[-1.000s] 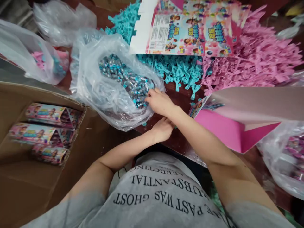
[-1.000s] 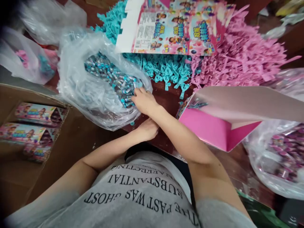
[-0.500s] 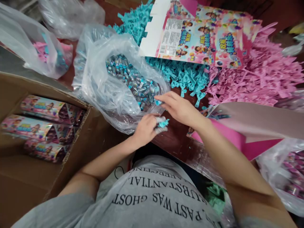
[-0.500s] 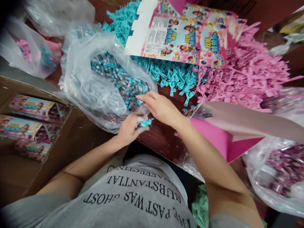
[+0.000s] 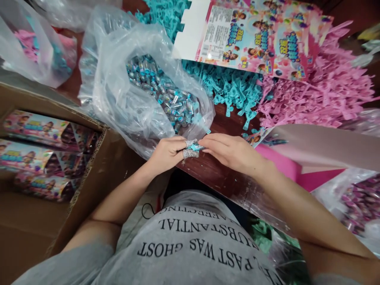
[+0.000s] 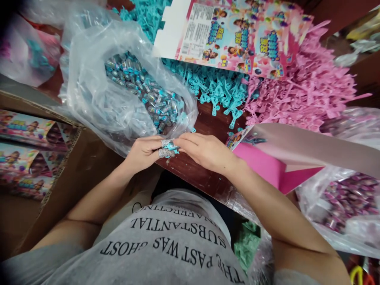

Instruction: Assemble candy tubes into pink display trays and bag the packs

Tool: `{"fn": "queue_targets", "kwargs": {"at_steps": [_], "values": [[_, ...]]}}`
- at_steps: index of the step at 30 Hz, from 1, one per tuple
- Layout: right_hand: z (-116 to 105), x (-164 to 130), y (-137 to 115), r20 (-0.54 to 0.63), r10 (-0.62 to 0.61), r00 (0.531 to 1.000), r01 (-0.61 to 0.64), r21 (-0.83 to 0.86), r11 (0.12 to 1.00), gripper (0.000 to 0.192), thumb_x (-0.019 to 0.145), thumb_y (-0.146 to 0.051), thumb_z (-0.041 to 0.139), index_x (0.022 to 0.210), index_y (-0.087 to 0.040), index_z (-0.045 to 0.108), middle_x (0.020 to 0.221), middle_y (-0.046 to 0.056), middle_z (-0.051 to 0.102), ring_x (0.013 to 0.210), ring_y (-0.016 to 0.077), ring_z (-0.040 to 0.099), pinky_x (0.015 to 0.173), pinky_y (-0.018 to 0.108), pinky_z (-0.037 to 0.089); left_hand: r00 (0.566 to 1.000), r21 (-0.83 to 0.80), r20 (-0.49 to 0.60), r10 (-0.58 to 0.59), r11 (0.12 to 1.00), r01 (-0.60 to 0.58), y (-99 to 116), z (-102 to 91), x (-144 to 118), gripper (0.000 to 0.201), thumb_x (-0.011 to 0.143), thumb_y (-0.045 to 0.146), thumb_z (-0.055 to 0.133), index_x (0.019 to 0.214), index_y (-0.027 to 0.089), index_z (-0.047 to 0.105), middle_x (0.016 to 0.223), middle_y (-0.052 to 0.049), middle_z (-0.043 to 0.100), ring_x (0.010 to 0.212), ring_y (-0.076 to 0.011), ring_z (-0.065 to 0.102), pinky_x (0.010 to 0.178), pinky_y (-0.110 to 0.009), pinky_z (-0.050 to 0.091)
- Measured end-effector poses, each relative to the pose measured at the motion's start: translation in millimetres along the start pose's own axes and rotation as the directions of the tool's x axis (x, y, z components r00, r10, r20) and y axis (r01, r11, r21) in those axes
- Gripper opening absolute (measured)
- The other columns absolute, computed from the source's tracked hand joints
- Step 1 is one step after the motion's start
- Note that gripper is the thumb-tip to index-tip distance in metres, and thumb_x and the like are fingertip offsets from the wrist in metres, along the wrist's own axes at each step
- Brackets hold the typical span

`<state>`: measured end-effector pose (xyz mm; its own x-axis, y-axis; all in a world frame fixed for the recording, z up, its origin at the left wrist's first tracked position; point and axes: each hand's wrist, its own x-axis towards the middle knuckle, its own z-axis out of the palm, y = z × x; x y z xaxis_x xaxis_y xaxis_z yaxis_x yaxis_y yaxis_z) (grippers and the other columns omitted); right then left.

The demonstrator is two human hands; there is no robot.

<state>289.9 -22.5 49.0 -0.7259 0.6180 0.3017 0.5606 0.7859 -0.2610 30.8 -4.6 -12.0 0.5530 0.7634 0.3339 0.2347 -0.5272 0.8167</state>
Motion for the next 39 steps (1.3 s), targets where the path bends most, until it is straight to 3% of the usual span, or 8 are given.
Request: {"fn": "queue_targets", "kwargs": {"at_steps": [4, 8, 15, 18, 21, 24, 31, 39], "values": [[6, -2, -4, 0.072, 0.010, 0.997, -0.003, -0.096, 0.995, 0.034, 0.112, -0.020, 0.043, 0.135, -0.018, 0.067, 0.122, 0.012, 0.078, 0.103, 0.0224, 0.075, 0.077, 0.033, 0.063, 0.991, 0.220, 0.025, 0.128, 0.967, -0.130, -1, -2.6, -3, 0.024, 0.106, 0.022, 0.058, 0.094, 0.020, 0.079, 0.091, -0.005, 0.078, 0.083, -0.0166, 0.075, 0.076, -0.028, 0.060], [15, 4, -5, 0.122, 0.183, 0.976, -0.204, 0.197, 0.959, 0.030, 0.112, -0.034, 0.049, 0.126, -0.018, 0.069, 0.110, 0.011, 0.078, 0.095, 0.0214, 0.075, 0.080, 0.033, 0.060, 0.976, 0.393, 0.053, 0.213, 0.894, -0.217, -4, -3.5, -8, 0.026, 0.106, 0.017, 0.053, 0.095, 0.017, 0.076, 0.102, -0.008, 0.079, 0.090, -0.0179, 0.076, 0.079, -0.028, 0.063], [20, 21, 7, 0.554, 0.424, 0.716, -0.696, 0.616, 0.369, 0.052, 0.100, -0.067, 0.058, 0.084, -0.018, 0.067, 0.070, 0.001, 0.069, 0.049, 0.0099, 0.057, 0.048, 0.023, 0.041, 0.971, 0.455, -0.027, 0.236, 0.868, -0.199, -8, -3.5, -16, 0.020, 0.103, 0.015, 0.059, 0.102, 0.016, 0.079, 0.110, -0.010, 0.080, 0.094, -0.0189, 0.076, 0.080, -0.027, 0.062], [30, 38, 22, 0.364, 0.518, 0.774, -0.619, 0.610, 0.495, 0.052, 0.101, -0.066, 0.056, 0.108, -0.018, 0.074, 0.088, 0.005, 0.075, 0.061, 0.0125, 0.062, 0.058, 0.027, 0.048, 0.983, 0.223, -0.181, -0.024, 0.973, 0.065, -10, -9.5, -21, 0.017, 0.102, 0.027, 0.067, 0.105, 0.017, 0.080, 0.101, -0.007, 0.080, 0.092, -0.0184, 0.075, 0.084, -0.028, 0.061], [51, 68, 35, 0.067, 0.586, 0.807, -0.578, 0.292, 0.762, 0.040, 0.102, -0.049, 0.065, 0.128, -0.020, 0.071, 0.121, 0.011, 0.074, 0.097, 0.0236, 0.070, 0.082, 0.037, 0.056, 0.892, -0.122, -0.266, -0.364, 0.931, 0.344, -9, -13.4, -23, 0.030, 0.089, 0.045, 0.083, 0.101, 0.017, 0.081, 0.090, -0.003, 0.079, 0.081, -0.0178, 0.071, 0.079, -0.028, 0.060], [74, 97, 41, 0.134, 0.568, 0.812, -0.573, -0.002, 0.820, 0.030, 0.097, -0.029, 0.071, 0.124, -0.018, 0.072, 0.141, 0.018, 0.065, 0.129, 0.0373, 0.062, 0.094, 0.049, 0.057, 0.807, -0.381, -0.252, -0.534, 0.821, 0.424, -6, -12.6, -22, 0.048, 0.075, 0.052, 0.093, 0.107, 0.017, 0.082, 0.099, -0.005, 0.082, 0.087, -0.0204, 0.073, 0.085, -0.033, 0.062], [62, 60, 23, 0.090, 0.360, 0.929, -0.370, 0.302, 0.879, 0.024, 0.105, -0.026, 0.058, 0.127, -0.020, 0.061, 0.122, 0.013, 0.071, 0.110, 0.0274, 0.068, 0.097, 0.046, 0.057, 0.767, -0.598, -0.112, -0.632, 0.659, 0.457, -1, -12.7, -15, 0.058, 0.062, 0.049, 0.102, 0.105, 0.017, 0.079, 0.098, -0.007, 0.083, 0.081, -0.0189, 0.075, 0.077, -0.030, 0.063], [22, 4, -10, -0.028, 0.243, 0.970, -0.208, 0.429, 0.879, 0.025, 0.108, -0.033, 0.061, 0.131, -0.024, 0.063, 0.116, 0.007, 0.074, 0.102, 0.0193, 0.072, 0.092, 0.036, 0.061, 0.844, -0.581, 0.063, -0.533, 0.668, 0.465, 5, -3.5, -2, 0.044, 0.065, 0.040, 0.101, 0.094, 0.016, 0.078, 0.089, -0.005, 0.081, 0.072, -0.0146, 0.071, 0.070, -0.026, 0.061]]}}
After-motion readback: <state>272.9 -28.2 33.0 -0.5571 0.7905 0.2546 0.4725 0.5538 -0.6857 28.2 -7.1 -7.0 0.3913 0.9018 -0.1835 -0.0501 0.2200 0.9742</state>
